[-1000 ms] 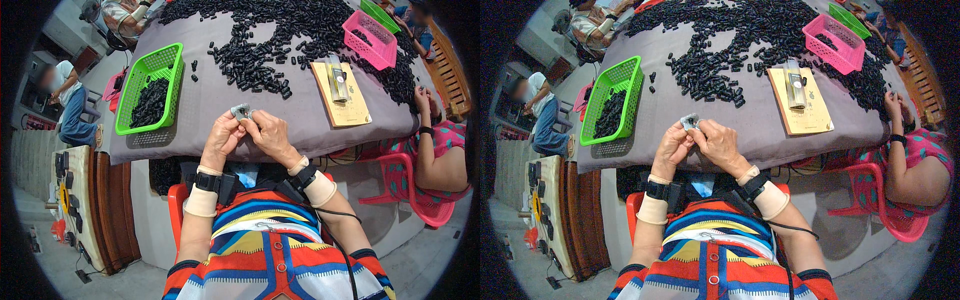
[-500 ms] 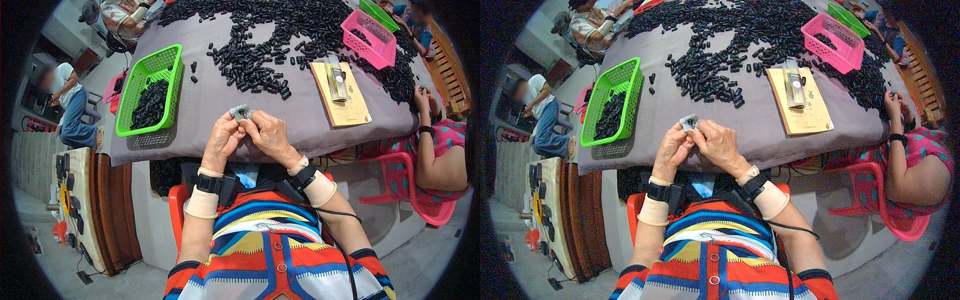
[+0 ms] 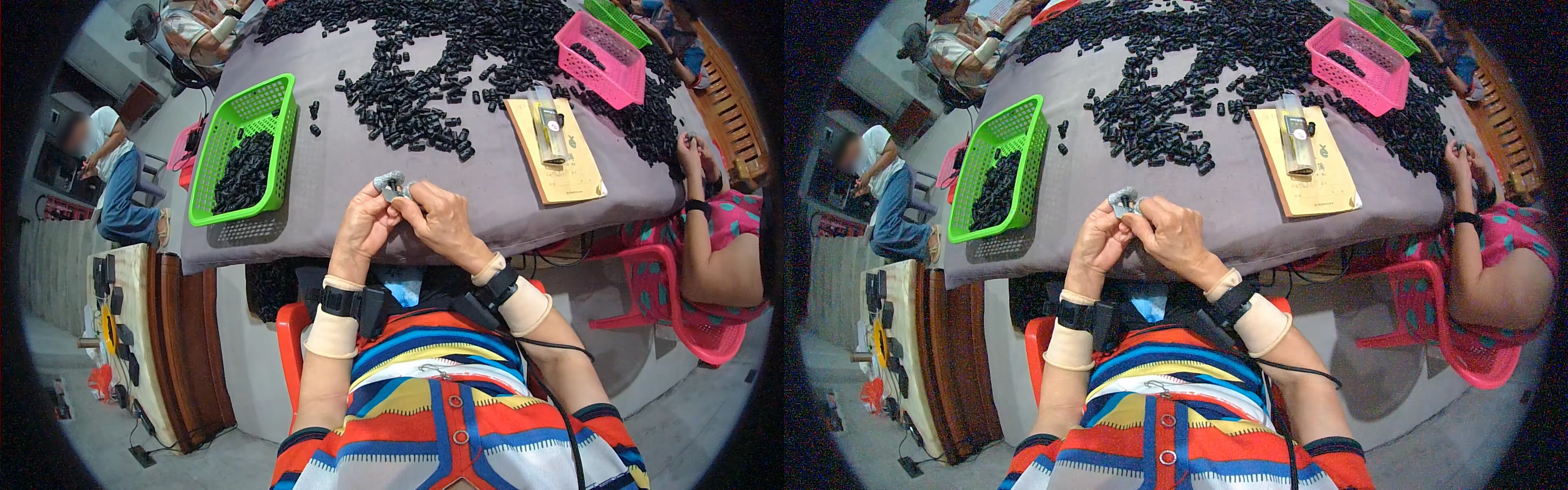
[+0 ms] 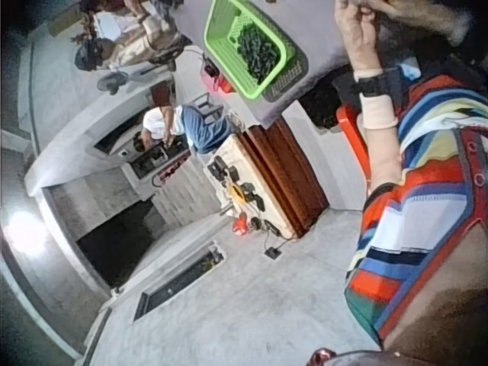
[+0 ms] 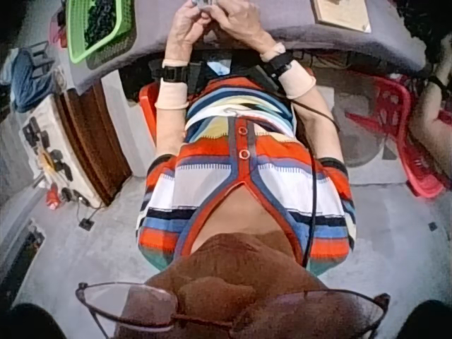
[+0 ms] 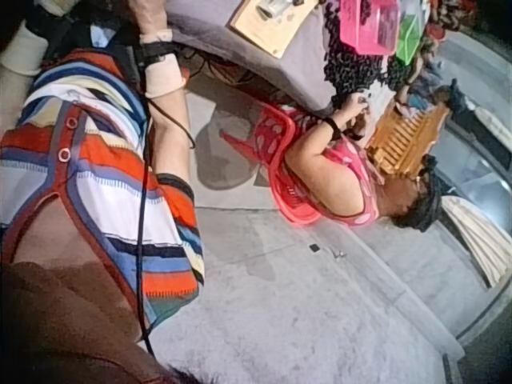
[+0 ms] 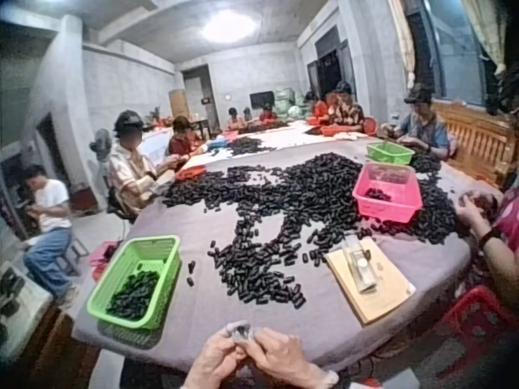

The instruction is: Assembling small black plastic inserts into a grey shoe component by hand.

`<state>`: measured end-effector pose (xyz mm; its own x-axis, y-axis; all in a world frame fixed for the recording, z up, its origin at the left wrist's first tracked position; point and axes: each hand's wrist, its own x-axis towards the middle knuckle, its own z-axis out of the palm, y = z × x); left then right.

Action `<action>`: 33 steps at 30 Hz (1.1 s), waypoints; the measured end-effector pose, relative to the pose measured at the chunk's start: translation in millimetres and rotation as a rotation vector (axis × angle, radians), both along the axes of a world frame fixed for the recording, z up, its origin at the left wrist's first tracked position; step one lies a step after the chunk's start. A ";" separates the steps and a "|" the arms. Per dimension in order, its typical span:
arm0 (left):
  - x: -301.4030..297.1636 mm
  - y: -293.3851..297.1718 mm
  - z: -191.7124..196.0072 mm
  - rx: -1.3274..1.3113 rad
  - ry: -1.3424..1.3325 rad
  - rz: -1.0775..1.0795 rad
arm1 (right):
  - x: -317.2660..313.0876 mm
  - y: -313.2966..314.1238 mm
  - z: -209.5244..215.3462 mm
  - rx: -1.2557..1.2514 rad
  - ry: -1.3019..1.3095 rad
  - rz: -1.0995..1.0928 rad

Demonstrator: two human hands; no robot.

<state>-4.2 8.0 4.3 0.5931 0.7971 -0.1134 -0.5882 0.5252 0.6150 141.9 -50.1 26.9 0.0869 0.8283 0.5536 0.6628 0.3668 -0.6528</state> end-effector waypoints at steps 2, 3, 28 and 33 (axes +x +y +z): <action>-0.9 -1.1 0.7 0.013 -0.008 -0.018 | 0.3 -0.4 1.2 0.004 0.010 0.009; -1.1 -1.6 1.5 0.012 -0.007 -0.018 | 0.6 -0.4 1.6 0.010 0.019 0.017; -2.2 -2.7 3.4 0.009 0.000 -0.021 | -2.4 1.1 1.0 0.017 0.024 -0.019; 2.5 -3.0 5.8 -0.030 0.029 0.027 | 1.6 1.3 -0.2 0.006 -0.012 0.004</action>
<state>-1.8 4.9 10.1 0.5678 0.8086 -0.1543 -0.5845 0.5280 0.6161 143.6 -48.8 26.7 0.0767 0.8252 0.5596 0.6691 0.3735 -0.6425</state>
